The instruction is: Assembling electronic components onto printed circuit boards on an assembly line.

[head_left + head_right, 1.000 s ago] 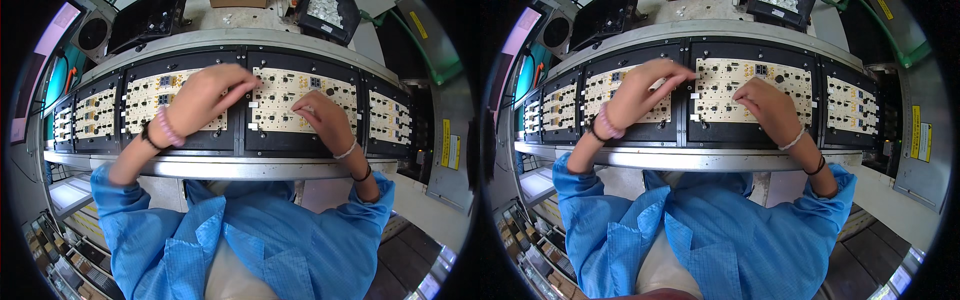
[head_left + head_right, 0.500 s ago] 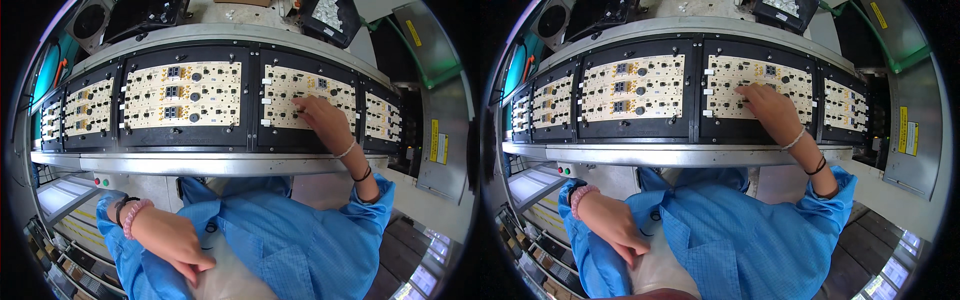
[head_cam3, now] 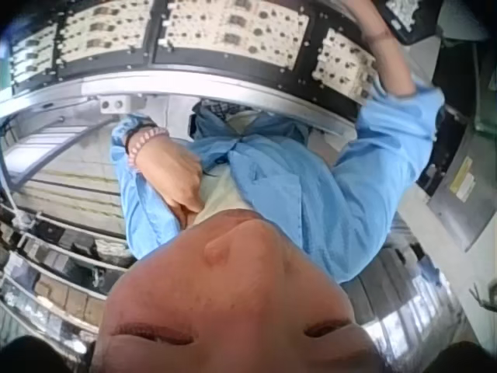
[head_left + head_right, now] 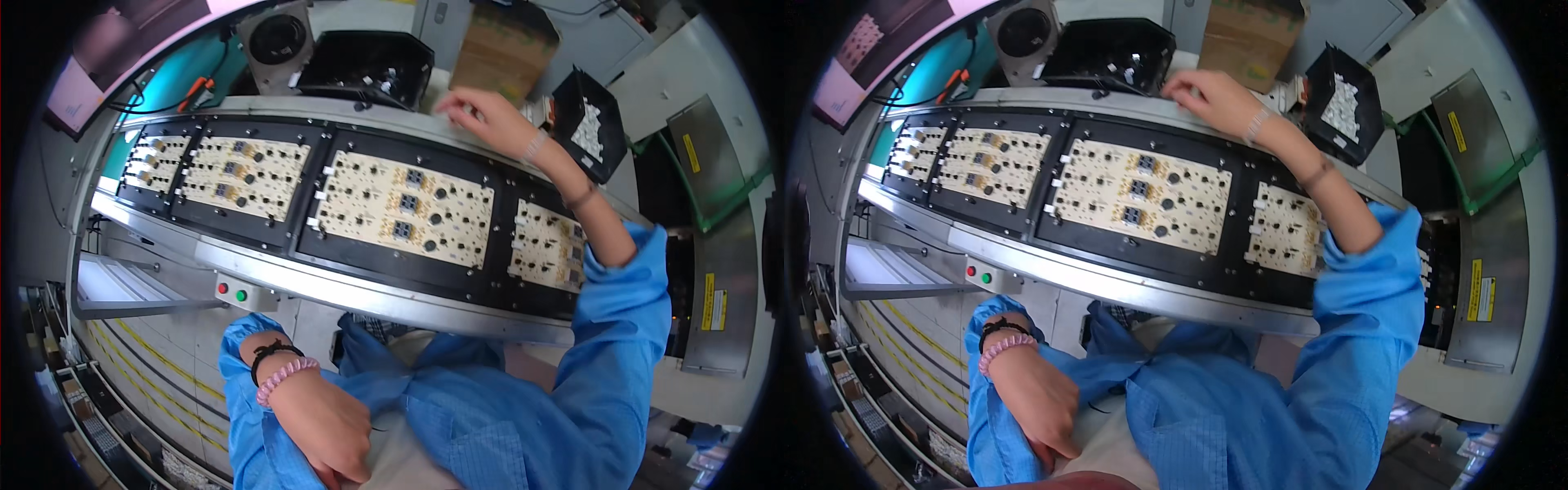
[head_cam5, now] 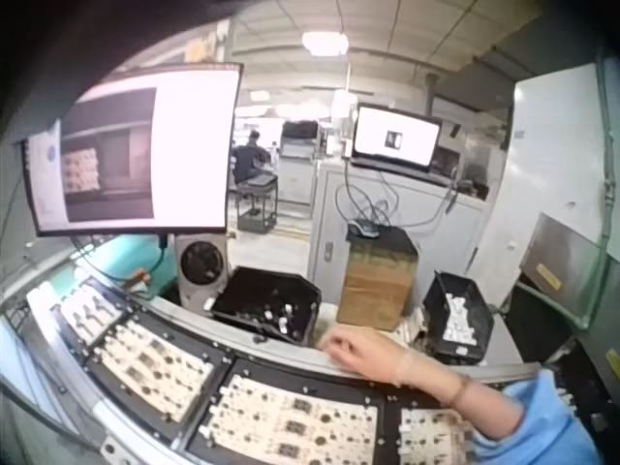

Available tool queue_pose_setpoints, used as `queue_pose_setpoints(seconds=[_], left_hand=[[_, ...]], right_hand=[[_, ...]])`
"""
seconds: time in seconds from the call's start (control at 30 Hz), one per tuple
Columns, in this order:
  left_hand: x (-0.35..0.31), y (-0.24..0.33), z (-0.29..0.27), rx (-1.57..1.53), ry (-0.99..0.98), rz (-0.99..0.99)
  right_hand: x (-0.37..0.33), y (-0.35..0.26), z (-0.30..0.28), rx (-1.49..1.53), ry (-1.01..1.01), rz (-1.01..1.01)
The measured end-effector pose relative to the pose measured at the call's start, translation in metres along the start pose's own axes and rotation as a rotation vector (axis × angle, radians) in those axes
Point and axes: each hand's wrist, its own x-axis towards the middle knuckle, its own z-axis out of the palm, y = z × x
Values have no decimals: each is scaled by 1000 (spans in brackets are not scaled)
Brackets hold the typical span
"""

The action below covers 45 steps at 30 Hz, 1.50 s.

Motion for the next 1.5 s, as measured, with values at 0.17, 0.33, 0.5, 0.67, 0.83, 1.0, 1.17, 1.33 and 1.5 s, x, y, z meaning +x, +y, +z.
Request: queue_pose_setpoints(seconds=[0.17, 0.33, 0.5, 0.67, 0.83, 1.0, 1.17, 1.33, 1.5], left_hand=[[-5, 28, 10, 42, 36, -17], [-14, 35, 20, 28, 71, 32], [-13, 21, -3, -23, 28, 65], [-2, 6, -29, -63, -8, 49], [21, -10, -56, -105, -63, 77], [48, -16, -75, -100, -9, 45], [72, -24, -111, -94, 157, -236], [95, -51, -150, -103, 291, -536], [115, -83, -182, -129, 323, -757]], right_hand=[[118, 12, -3, -285, 29, -234], [87, 23, 4, -312, 35, -161], [4, 76, -33, -382, 121, -40], [-77, 112, -113, -495, 607, 241], [-178, 253, -178, -610, 429, 494], [-169, 269, -162, -252, 132, 704], [-183, 296, -176, -108, 258, 567], [-192, 287, -183, -206, 538, 441], [-216, 241, -213, 381, 660, 625]])
